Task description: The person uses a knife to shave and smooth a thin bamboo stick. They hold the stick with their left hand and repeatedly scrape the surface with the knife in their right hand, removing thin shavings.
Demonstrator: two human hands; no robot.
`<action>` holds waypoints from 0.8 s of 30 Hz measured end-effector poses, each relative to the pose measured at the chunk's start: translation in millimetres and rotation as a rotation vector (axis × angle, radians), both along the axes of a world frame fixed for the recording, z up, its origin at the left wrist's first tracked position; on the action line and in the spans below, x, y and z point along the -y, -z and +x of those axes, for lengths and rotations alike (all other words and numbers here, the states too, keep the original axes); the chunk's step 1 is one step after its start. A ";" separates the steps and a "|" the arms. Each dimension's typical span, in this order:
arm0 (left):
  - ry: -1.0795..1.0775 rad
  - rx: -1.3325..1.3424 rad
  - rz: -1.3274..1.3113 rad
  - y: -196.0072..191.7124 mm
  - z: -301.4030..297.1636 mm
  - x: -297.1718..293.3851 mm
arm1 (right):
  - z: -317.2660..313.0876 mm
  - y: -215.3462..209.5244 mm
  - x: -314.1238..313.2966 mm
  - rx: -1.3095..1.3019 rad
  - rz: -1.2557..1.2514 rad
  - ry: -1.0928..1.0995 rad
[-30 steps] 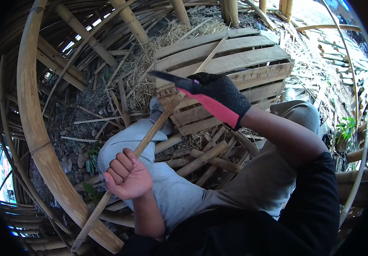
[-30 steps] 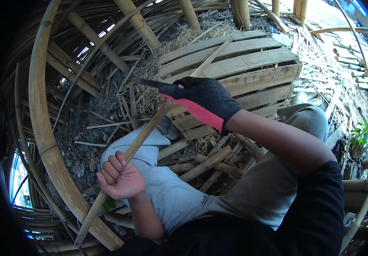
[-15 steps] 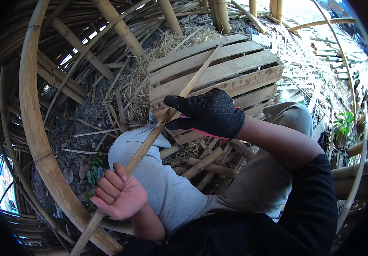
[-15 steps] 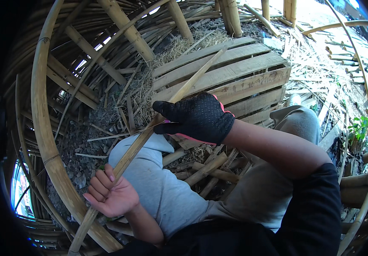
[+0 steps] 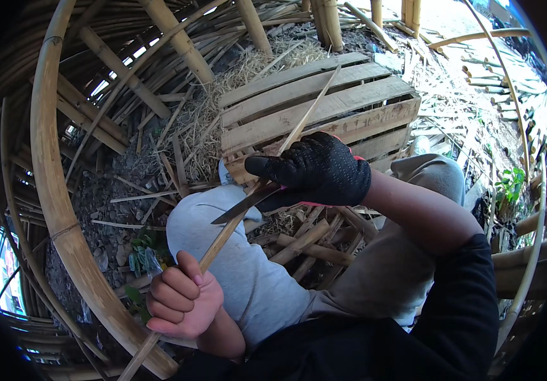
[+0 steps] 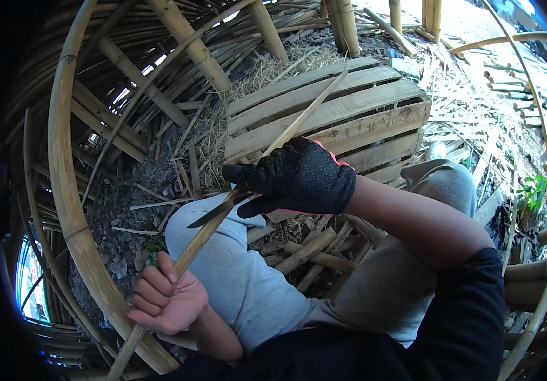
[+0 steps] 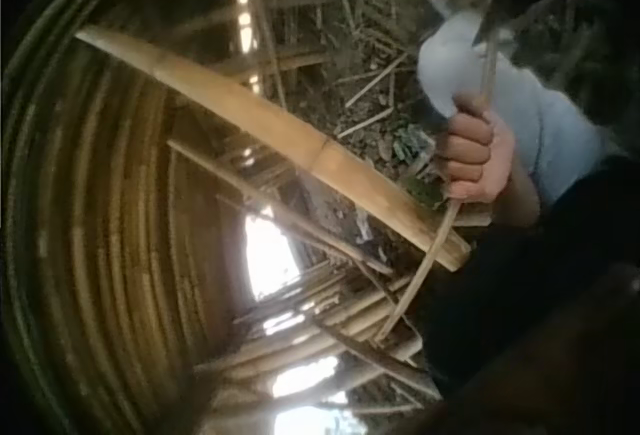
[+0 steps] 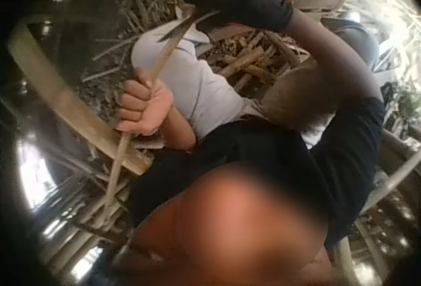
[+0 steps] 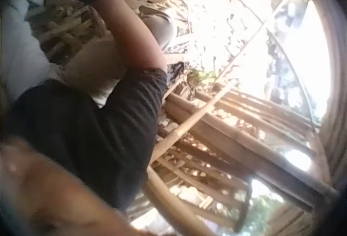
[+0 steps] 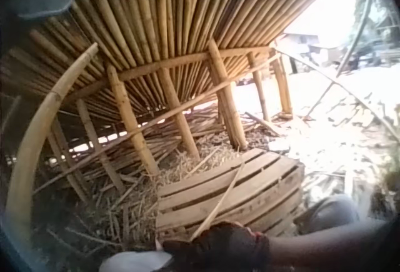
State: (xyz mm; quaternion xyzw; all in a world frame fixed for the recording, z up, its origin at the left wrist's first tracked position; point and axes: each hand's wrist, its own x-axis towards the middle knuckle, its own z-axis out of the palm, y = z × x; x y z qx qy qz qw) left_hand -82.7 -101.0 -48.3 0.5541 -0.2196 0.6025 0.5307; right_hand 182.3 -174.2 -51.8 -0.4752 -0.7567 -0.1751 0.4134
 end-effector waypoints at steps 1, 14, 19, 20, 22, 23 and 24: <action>-0.004 0.007 -0.007 1.0 -1.8 0.6 | -1.5 -3.4 1.8 0.085 -0.036 0.036; -0.061 -0.001 0.082 -2.8 -3.6 2.9 | 2.6 -13.3 -7.8 0.385 0.044 0.337; -0.151 0.049 0.046 -8.7 -5.6 -3.4 | 44.4 1.0 -33.2 0.115 -0.005 0.315; -0.122 0.056 0.026 -8.6 -6.6 -4.1 | 50.1 5.1 -37.9 0.076 -0.098 0.377; 0.022 0.076 -0.040 -5.1 -7.4 -6.2 | 59.7 7.4 -46.2 0.082 -0.290 0.465; 0.056 0.044 -0.040 -2.4 -8.2 -9.1 | 62.6 7.4 -48.7 0.085 -0.386 0.509; 0.089 0.011 -0.039 1.1 -9.1 -13.0 | 64.5 7.9 -49.8 0.042 -0.437 0.521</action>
